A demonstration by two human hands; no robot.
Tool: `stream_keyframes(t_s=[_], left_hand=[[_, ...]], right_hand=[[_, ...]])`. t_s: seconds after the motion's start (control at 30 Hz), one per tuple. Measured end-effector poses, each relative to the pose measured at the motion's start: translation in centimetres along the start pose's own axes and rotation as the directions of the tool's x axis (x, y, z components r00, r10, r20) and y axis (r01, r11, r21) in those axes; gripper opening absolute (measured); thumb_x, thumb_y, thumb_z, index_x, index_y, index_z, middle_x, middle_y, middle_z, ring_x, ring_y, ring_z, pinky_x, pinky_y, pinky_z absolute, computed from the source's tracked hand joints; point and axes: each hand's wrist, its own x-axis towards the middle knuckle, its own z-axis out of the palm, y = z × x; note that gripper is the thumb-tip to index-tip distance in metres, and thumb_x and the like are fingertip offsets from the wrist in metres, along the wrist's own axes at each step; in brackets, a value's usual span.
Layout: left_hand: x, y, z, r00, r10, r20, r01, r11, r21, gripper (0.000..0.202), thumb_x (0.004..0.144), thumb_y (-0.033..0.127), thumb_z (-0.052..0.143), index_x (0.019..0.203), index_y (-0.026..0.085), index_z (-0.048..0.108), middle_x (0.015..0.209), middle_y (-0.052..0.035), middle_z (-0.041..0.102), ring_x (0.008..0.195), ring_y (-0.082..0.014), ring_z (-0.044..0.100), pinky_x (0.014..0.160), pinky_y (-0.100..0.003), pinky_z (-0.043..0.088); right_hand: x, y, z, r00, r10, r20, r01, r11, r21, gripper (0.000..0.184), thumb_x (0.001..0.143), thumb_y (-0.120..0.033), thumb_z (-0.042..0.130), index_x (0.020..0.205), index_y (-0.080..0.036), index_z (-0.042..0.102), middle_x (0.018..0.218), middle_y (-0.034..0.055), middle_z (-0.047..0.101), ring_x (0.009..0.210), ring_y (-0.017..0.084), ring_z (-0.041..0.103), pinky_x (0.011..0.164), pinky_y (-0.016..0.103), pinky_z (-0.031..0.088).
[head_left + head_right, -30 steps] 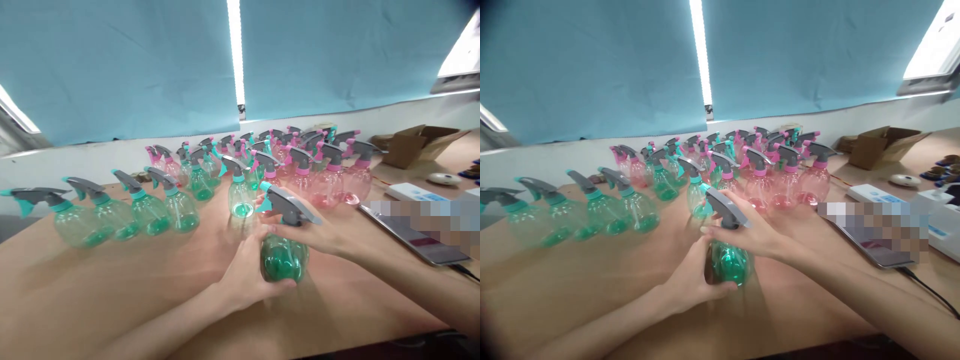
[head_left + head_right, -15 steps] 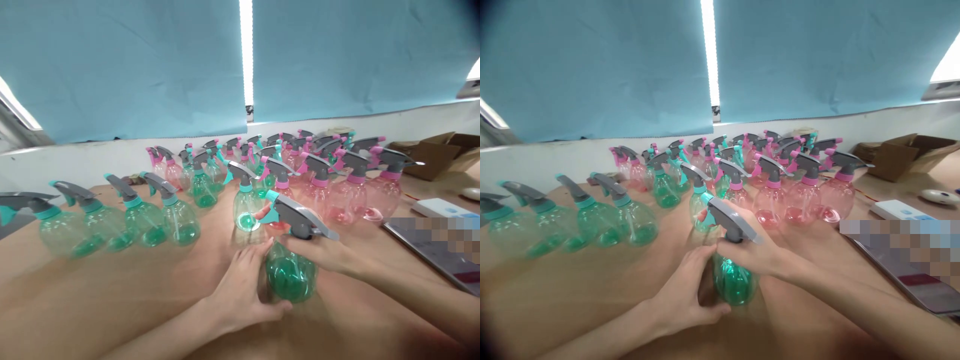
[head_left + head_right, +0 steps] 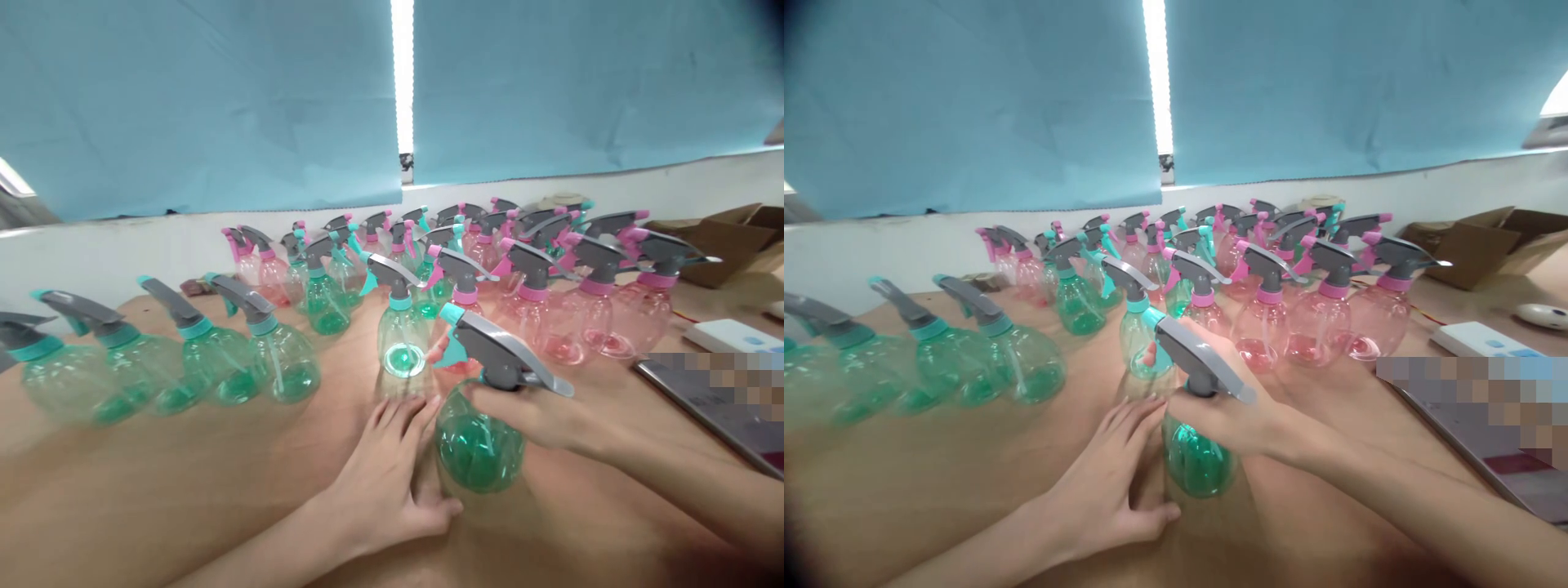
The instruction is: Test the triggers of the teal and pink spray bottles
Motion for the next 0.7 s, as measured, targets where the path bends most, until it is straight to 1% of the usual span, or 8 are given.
stream_keyframes(t_s=[0.1, 0.17, 0.4, 0.47, 0.5, 0.57, 0.63, 0.7], left_hand=[[0.0, -0.1, 0.1, 1.0, 0.013, -0.004, -0.013, 1.0, 0.013, 0.096, 0.068, 0.045, 0.073, 0.147, 0.024, 0.023, 0.142, -0.0137, 0.041, 0.128, -0.0393, 0.037, 0.106, -0.059, 0.026], [-0.1, -0.2, 0.1, 1.0, 0.021, -0.008, -0.021, 0.999, 0.026, 0.095, 0.068, 0.044, 0.074, 0.147, 0.023, 0.024, 0.142, -0.0139, 0.041, 0.129, -0.039, 0.037, 0.106, -0.059, 0.026], [-0.1, -0.2, 0.0, 1.0, 0.012, 0.011, -0.012, 0.999, 0.052, 0.092, 0.067, 0.043, 0.075, 0.144, 0.019, 0.03, 0.142, -0.0168, 0.041, 0.13, -0.0379, 0.036, 0.106, -0.057, 0.028], [0.0, -0.1, 0.0, 1.0, 0.003, 0.008, -0.003, 0.999, 0.045, 0.091, 0.066, 0.044, 0.075, 0.143, 0.018, 0.032, 0.141, -0.017, 0.042, 0.129, -0.0381, 0.037, 0.105, -0.057, 0.029], [0.0, -0.1, 0.0, 1.0, -0.002, 0.01, 0.001, 0.999, 0.041, 0.09, 0.066, 0.044, 0.075, 0.142, 0.018, 0.033, 0.141, -0.017, 0.042, 0.128, -0.0382, 0.037, 0.105, -0.057, 0.029], [0.1, -0.1, 0.0, 1.0, -0.007, 0.015, 0.007, 0.999, 0.033, 0.088, 0.066, 0.044, 0.076, 0.14, 0.018, 0.037, 0.14, -0.0171, 0.043, 0.128, -0.0383, 0.037, 0.104, -0.057, 0.03], [0.1, -0.1, 0.0, 1.0, -0.006, 0.013, 0.006, 0.999, 0.034, 0.085, 0.066, 0.045, 0.075, 0.138, 0.017, 0.039, 0.139, -0.0174, 0.044, 0.128, -0.0383, 0.037, 0.105, -0.056, 0.03], [0.1, -0.1, 0.1, 1.0, -0.002, 0.01, 0.002, 0.999, 0.038, 0.084, 0.067, 0.045, 0.075, 0.137, 0.017, 0.04, 0.139, -0.0176, 0.044, 0.127, -0.0385, 0.038, 0.105, -0.056, 0.03]], right_hand=[[0.0, -0.2, -0.1, 0.999, 0.023, 0.044, -0.03, 0.988, 0.151, 0.017, 0.063, -0.01, 0.047, 0.063, -0.025, 0.037, 0.049, -0.0078, 0.025, 0.039, 0.007, 0.021, 0.035, 0.023, 0.018], [0.0, -0.3, -0.2, 0.998, 0.027, 0.058, -0.037, 0.981, 0.19, 0.017, 0.063, -0.009, 0.047, 0.064, -0.025, 0.04, 0.048, -0.0082, 0.025, 0.039, 0.007, 0.021, 0.036, 0.023, 0.019], [0.0, -0.4, -0.4, 0.996, 0.069, 0.05, -0.076, 0.986, 0.15, 0.012, 0.063, -0.013, 0.046, 0.061, -0.024, 0.042, 0.049, -0.0082, 0.031, 0.039, 0.007, 0.027, 0.035, 0.021, 0.023], [0.0, -0.2, -0.2, 0.998, 0.054, 0.027, -0.057, 0.986, 0.155, 0.011, 0.063, -0.013, 0.046, 0.062, -0.025, 0.046, 0.051, -0.0074, 0.037, 0.041, 0.008, 0.033, 0.038, 0.022, 0.032], [0.0, 0.0, -0.1, 0.999, 0.04, 0.017, -0.042, 0.985, 0.167, 0.013, 0.063, -0.013, 0.047, 0.066, -0.025, 0.05, 0.054, -0.0065, 0.042, 0.044, 0.009, 0.04, 0.043, 0.023, 0.04], [0.0, 0.3, 0.1, 1.0, 0.02, -0.002, -0.019, 0.981, 0.194, 0.024, 0.064, -0.012, 0.048, 0.081, -0.026, 0.059, 0.066, -0.004, 0.056, 0.059, 0.013, 0.055, 0.063, 0.028, 0.053], [0.0, 0.5, 0.3, 1.0, 0.022, -0.012, -0.019, 0.979, 0.205, 0.038, 0.066, -0.012, 0.049, 0.099, -0.026, 0.061, 0.086, -0.0009, 0.065, 0.071, 0.014, 0.061, 0.08, 0.034, 0.055], [0.0, 0.7, 0.3, 0.999, 0.031, -0.007, -0.029, 0.98, 0.195, 0.045, 0.068, -0.013, 0.05, 0.11, -0.026, 0.06, 0.101, 0.0012, 0.067, 0.067, 0.013, 0.062, 0.082, 0.035, 0.056]])
